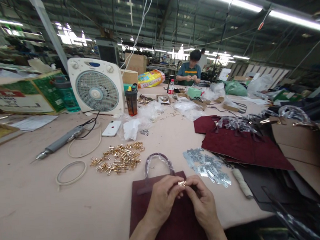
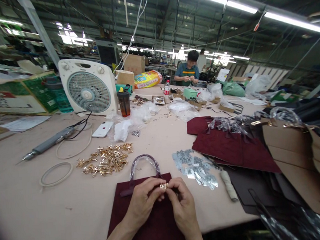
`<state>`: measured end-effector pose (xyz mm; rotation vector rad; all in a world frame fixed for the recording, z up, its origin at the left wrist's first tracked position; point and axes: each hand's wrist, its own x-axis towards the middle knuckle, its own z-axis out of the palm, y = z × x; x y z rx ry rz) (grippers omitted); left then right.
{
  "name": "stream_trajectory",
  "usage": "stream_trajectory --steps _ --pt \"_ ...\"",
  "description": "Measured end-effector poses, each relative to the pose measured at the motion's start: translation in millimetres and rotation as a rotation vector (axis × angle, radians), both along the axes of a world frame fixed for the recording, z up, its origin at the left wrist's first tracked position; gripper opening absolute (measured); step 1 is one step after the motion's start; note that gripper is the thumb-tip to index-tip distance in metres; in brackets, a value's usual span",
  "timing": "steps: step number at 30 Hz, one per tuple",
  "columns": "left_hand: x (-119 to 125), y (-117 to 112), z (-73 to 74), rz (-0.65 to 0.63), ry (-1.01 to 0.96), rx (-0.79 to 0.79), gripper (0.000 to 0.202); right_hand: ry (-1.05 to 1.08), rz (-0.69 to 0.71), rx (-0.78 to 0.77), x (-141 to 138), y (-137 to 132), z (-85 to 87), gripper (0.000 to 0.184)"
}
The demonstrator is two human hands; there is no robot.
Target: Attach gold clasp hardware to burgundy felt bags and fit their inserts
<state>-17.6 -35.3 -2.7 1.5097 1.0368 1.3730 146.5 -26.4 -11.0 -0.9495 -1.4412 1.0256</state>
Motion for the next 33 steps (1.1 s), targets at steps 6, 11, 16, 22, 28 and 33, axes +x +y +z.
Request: stream_trajectory --steps 6,11,16,22,28,33 --pt "-0.4 0.9 2.4 -0.026 -0.072 -0.082 0.025 -0.147 -0.073 0.198 0.5 -1.9 -0.7 0.007" --pt "-1.3 0.0 3.1 -0.022 -0.062 -0.102 0.025 -0.213 -0.08 0.281 -0.3 -3.4 -0.3 0.009" --pt "-0.5 -0.7 1.9 0.066 0.031 0.067 0.019 -0.102 -0.07 0.192 1.6 0.4 0.6 0.009" --pt "-1.2 1.0 -0.1 0.063 0.182 0.299 0.026 -0.066 -0.077 0.137 4.0 6.0 -1.4 0.012" --pt "-0.2 0.5 -3.2 0.096 0.285 0.396 0.029 -0.114 -0.091 0.143 2.7 2.9 -1.0 0.017" --pt "1.7 -1.7 -4.7 0.106 0.313 0.445 0.032 -0.126 -0.086 0.125 2.6 1.9 -1.6 0.02"
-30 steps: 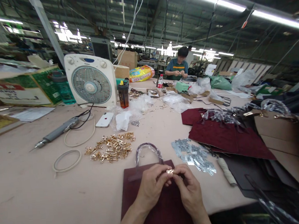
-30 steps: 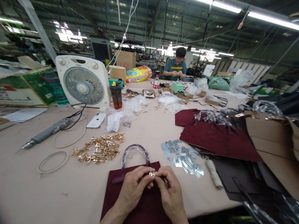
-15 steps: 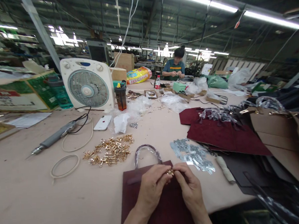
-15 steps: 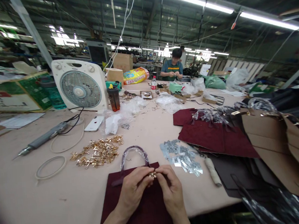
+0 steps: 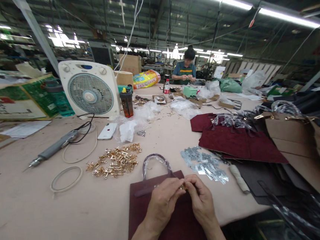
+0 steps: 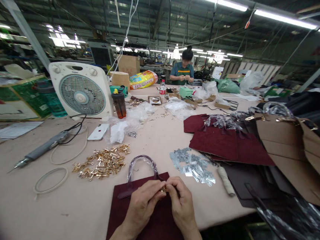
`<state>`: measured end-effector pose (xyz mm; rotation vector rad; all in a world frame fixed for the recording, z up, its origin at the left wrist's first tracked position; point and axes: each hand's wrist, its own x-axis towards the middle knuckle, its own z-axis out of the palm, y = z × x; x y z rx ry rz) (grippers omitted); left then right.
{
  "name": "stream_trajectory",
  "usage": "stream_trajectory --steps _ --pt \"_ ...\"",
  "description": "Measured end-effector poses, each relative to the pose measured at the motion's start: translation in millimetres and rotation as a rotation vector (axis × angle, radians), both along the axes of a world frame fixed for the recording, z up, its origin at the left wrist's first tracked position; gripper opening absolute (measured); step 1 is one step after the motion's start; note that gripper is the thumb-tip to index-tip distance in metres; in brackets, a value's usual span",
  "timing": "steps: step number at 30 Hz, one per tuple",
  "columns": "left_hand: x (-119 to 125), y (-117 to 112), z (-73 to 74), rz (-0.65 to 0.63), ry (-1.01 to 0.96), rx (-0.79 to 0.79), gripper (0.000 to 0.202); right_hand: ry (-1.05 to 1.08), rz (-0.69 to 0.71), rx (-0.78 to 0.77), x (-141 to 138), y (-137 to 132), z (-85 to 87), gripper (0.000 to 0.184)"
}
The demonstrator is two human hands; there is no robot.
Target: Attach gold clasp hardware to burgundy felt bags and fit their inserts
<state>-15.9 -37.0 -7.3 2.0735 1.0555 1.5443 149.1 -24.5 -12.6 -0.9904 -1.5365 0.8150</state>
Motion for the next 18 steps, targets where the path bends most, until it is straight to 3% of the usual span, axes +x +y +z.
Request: stream_trajectory --steps 9,13,16,18 --pt "0.7 1.8 1.6 -0.019 -0.006 0.004 0.032 0.052 0.021 -0.102 1.7 0.4 0.2 0.027" --pt "1.1 1.7 2.7 -0.035 -0.058 -0.064 0.029 0.266 0.042 -0.223 3.0 3.0 -6.3 0.026" --pt "1.5 0.3 5.0 -0.026 -0.109 -0.151 0.026 0.458 0.076 -0.35 2.5 4.7 -13.3 0.039" --pt "1.5 -0.4 6.3 -0.02 -0.147 -0.194 0.022 0.451 0.109 -0.398 2.1 5.8 -17.2 0.048"
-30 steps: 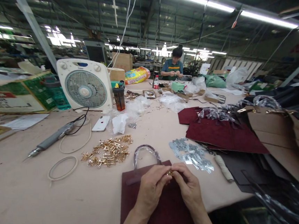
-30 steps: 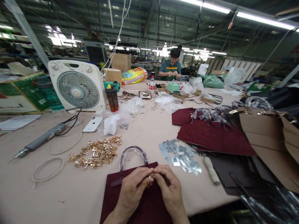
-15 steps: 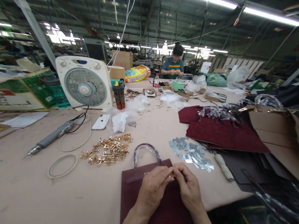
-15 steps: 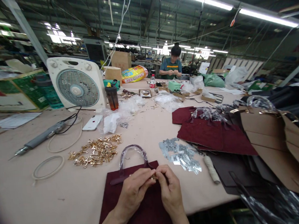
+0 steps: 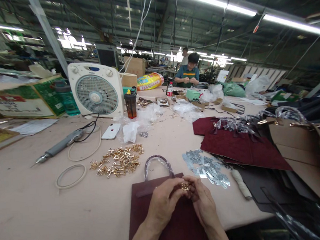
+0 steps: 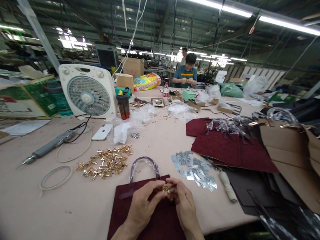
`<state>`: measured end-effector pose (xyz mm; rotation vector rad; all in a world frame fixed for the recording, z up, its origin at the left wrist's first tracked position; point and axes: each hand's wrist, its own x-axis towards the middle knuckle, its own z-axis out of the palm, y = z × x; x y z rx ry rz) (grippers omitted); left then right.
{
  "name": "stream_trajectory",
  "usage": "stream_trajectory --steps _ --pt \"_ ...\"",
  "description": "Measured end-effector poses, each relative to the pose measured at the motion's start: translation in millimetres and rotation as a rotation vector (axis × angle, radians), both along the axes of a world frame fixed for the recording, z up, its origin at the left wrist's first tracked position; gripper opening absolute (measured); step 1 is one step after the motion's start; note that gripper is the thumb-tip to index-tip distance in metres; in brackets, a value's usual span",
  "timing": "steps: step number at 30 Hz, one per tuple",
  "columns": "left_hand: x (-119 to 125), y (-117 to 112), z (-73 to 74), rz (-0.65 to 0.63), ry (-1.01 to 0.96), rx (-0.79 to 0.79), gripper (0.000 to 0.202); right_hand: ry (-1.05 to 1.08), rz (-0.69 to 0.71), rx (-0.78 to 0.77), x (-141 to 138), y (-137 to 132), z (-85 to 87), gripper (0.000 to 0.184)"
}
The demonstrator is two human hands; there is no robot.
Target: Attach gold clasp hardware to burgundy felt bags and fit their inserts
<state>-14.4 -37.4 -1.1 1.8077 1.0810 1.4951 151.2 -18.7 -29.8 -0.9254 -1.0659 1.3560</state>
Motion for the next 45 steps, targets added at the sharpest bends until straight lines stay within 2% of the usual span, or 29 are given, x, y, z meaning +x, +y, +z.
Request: stream_trajectory --steps 3,6,11,13,15,18,22,24,27,29,33,38,40,43,45 --pt "-0.5 0.0 1.2 -0.022 -0.031 0.009 0.021 -0.099 0.044 0.038 0.6 1.6 -3.6 0.053" --pt "-1.3 -0.1 2.8 -0.043 -0.022 0.044 0.021 -0.153 0.059 0.079 2.6 1.9 -4.0 0.046" --pt "-2.6 -3.5 3.9 -0.013 0.007 0.063 0.019 -0.104 0.064 0.011 5.2 -2.1 0.8 0.039" --pt "-3.0 -6.1 3.4 0.017 0.044 0.055 0.025 -0.074 0.074 -0.007 4.7 -3.3 2.9 0.039" --pt "-4.2 -9.2 4.4 0.06 0.053 0.035 0.038 -0.075 0.084 -0.003 3.5 -4.0 4.8 0.037" --pt "-12.1 -14.0 9.2 0.205 0.018 -0.002 0.052 -0.141 0.08 0.024 1.3 -5.0 7.3 0.033" --pt "-42.3 -21.8 11.7 0.589 0.022 -0.118 0.042 -0.228 0.082 0.045 -0.7 -6.1 8.8 0.036" --pt "-61.1 -27.9 7.9 0.696 0.081 -0.232 0.044 -0.254 0.081 0.048 -1.2 -5.9 8.7 0.038" --pt "-79.5 -38.7 0.6 0.636 0.276 -0.362 0.065 -0.308 0.093 0.069 -1.7 -4.7 8.2 0.034" --pt "-81.4 -43.5 -1.4 0.577 0.426 -0.383 0.072 -0.333 0.095 0.083 -2.0 -3.7 8.3 0.033" --pt "-74.6 -40.3 0.0 0.618 0.603 -0.382 0.047 -0.324 0.071 0.1 -2.6 -2.9 10.2 0.032" --pt "-76.9 -32.0 -2.0 0.673 0.667 -0.298 0.02 -0.305 0.054 0.085 -3.6 -2.6 12.9 0.034" --pt "-77.5 -34.0 -2.5 0.639 0.646 -0.278 0.021 -0.296 0.063 0.07 -3.8 -2.2 13.1 0.035" --pt "-72.8 -40.7 -1.9 0.566 0.583 -0.276 0.042 -0.291 0.056 0.062 -4.0 -1.5 13.0 0.035" --pt "-67.8 -43.7 -1.8 0.553 0.552 -0.293 0.037 -0.29 0.046 0.068 -4.1 -1.3 13.0 0.035"
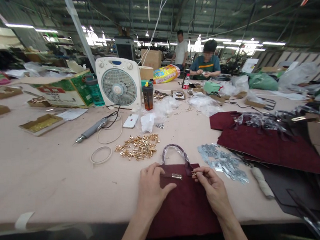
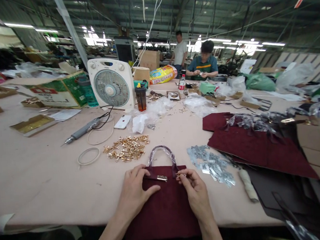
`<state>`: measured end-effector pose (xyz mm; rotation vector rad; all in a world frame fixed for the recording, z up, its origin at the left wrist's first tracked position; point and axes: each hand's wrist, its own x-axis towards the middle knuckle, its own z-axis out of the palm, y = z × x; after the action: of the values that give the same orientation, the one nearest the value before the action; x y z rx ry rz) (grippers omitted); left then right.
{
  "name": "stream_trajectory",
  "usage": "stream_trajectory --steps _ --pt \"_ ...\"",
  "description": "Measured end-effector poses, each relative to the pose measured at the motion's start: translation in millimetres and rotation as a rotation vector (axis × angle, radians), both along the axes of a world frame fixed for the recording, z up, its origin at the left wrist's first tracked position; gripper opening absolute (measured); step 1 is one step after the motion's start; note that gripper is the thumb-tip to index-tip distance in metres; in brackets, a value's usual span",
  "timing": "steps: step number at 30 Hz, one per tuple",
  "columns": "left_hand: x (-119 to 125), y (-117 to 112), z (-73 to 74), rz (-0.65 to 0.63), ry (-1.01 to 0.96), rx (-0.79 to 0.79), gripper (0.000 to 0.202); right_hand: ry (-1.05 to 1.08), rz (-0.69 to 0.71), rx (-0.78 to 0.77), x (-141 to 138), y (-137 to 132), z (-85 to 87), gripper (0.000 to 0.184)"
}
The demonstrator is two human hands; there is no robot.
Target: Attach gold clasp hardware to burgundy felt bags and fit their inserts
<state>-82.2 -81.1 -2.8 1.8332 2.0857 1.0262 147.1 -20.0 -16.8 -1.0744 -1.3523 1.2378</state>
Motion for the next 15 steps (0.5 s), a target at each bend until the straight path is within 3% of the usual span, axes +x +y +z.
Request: stream_trajectory --steps 5,8,15 --pt "2.4 5.1 -0.5 0.066 0.015 0.004 0.028 0.004 -0.017 0.02 -0.1 -0.2 0.5 0.036" --pt "-1.8 10.1 0.4 0.047 0.117 0.004 0.032 0.001 -0.024 0.015 0.4 -0.8 0.3 0.037" --pt "-4.1 14.0 -1.1 0.014 0.278 0.028 0.012 -0.006 -0.023 0.005 1.1 -1.7 -1.9 0.036"
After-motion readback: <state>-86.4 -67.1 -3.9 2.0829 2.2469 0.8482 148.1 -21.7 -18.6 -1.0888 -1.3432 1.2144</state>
